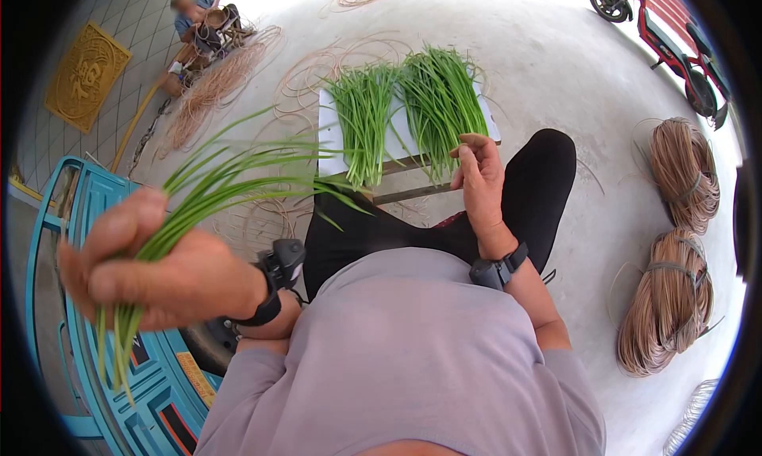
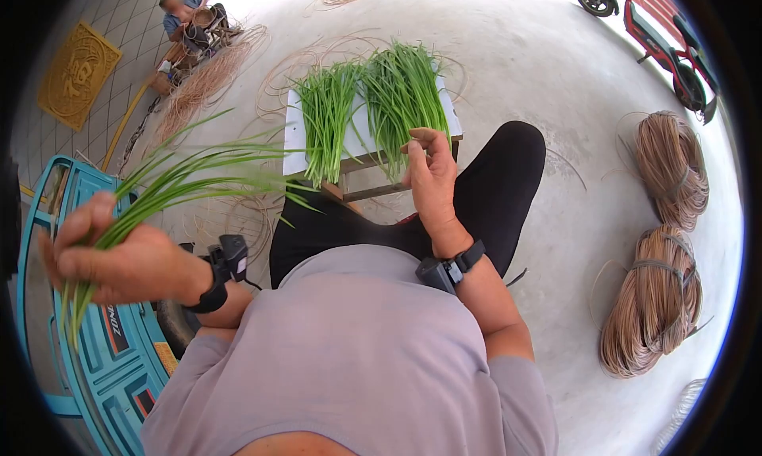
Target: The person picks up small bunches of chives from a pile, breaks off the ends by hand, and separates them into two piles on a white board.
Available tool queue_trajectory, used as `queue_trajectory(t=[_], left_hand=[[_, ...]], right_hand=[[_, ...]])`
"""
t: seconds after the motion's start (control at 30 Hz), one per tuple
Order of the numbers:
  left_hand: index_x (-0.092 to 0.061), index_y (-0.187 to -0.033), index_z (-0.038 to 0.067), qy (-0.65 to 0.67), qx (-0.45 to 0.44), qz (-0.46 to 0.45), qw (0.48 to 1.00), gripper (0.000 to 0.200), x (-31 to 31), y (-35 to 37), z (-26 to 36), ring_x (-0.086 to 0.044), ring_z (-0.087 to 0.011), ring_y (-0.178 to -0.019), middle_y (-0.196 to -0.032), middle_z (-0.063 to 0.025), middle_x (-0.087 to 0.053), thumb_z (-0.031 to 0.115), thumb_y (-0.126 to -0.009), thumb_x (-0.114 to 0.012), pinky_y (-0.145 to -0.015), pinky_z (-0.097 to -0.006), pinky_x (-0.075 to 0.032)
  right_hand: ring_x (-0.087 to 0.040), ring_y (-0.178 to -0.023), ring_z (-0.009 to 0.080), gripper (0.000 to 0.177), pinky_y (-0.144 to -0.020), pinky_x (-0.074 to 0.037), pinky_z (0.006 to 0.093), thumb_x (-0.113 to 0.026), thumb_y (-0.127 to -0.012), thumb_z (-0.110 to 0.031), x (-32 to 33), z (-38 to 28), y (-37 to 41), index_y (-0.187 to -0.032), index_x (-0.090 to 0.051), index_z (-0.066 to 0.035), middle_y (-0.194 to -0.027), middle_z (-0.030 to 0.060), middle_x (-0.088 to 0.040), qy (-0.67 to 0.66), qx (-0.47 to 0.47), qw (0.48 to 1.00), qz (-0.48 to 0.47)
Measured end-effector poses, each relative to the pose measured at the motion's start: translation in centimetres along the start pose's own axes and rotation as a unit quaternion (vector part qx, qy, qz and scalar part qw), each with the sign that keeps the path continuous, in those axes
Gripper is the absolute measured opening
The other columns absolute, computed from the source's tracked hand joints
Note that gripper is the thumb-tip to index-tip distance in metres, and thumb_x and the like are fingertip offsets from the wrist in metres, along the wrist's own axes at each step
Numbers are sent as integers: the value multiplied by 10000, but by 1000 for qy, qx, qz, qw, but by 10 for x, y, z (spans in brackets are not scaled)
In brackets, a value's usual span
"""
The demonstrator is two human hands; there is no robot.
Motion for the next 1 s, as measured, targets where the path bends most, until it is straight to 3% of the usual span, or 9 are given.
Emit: queue_trajectory(t=[0.1,0.17,0.27,0.3,0.33,0.4,0.47,0.8,1.0], left_hand=[[-479,-1107,-93,-28,-51,40,997,416,22,-4,10,-391,-84,-550,-666,-22,-439,309,-1036,-398,-436,-248,-343],[-539,-1086,-92,31,46,-11,998,302,13,16,2,-341,-58,-550,-668,6,-419,170,-1024,-404,-448,-234,-301],[-639,-1109,4,57,172,-306,935,203,-42,69,-8,-324,-30,-601,-719,56,-436,29,-920,-570,-511,-201,-305],[-647,-1106,42,26,245,-423,872,229,-60,101,-19,-412,-28,-657,-783,45,-539,25,-879,-623,-570,-185,-359],[-649,-1096,66,61,284,-479,828,238,-77,134,-25,-562,-100,-700,-844,-38,-635,58,-858,-649,-620,-239,-442],[-645,-1089,68,56,178,-567,802,257,-96,196,-29,-642,-240,-777,-888,-125,-650,98,-834,-665,-671,-326,-494],[-647,-1074,81,100,179,-615,761,267,-106,239,-24,-612,-350,-797,-872,-154,-622,123,-812,-668,-691,-417,-494],[-633,-1000,106,62,85,-678,728,201,-141,294,-13,-613,-338,-760,-846,-111,-587,115,-802,-664,-622,-428,-491],[-633,-1014,75,99,194,-594,774,190,-141,264,-15,-597,-301,-738,-812,-103,-551,134,-836,-666,-660,-368,-485]], right_hand=[[-459,-481,38,183,-445,-383,178,-503,-971,-129,-1,-2,0,-1114,-533,-18,-892,60,-603,2,-2,1000,1],[-454,-474,35,179,-443,-380,177,-500,-973,-133,-2,-2,1,-1106,-537,-20,-887,56,-604,-1,-6,1000,6],[-453,-467,35,175,-434,-379,182,-500,-972,-133,-1,-1,-1,-1097,-541,-18,-870,51,-605,-12,-7,1000,14],[-458,-468,37,174,-427,-380,188,-503,-968,-130,-1,-2,-1,-1096,-541,-17,-862,49,-605,-17,-6,1000,15],[-462,-469,38,174,-421,-381,194,-506,-965,-126,-1,-2,0,-1095,-541,-16,-854,47,-604,-21,-6,1000,16],[-462,-468,38,177,-421,-384,193,-505,-968,-133,0,2,-1,-1095,-541,-15,-851,48,-604,-20,-13,1000,17],[-466,-470,37,177,-421,-388,191,-505,-969,-134,0,3,-1,-1094,-542,-15,-843,50,-605,-18,-23,999,22],[-459,-466,34,169,-436,-373,180,-490,-980,-129,7,-2,-1,-1095,-545,-18,-831,34,-594,-52,-18,998,29],[-460,-466,39,202,-436,-374,184,-487,-990,-181,3,-12,0,-1078,-550,-11,-810,35,-596,-61,-9,998,30]])
Point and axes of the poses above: each hand's wrist, its own y-axis away from the middle knuckle, its own x-axis out of the back of the hand, z = x × y, the point moved 6 cm from there along -y, towards the middle knuckle
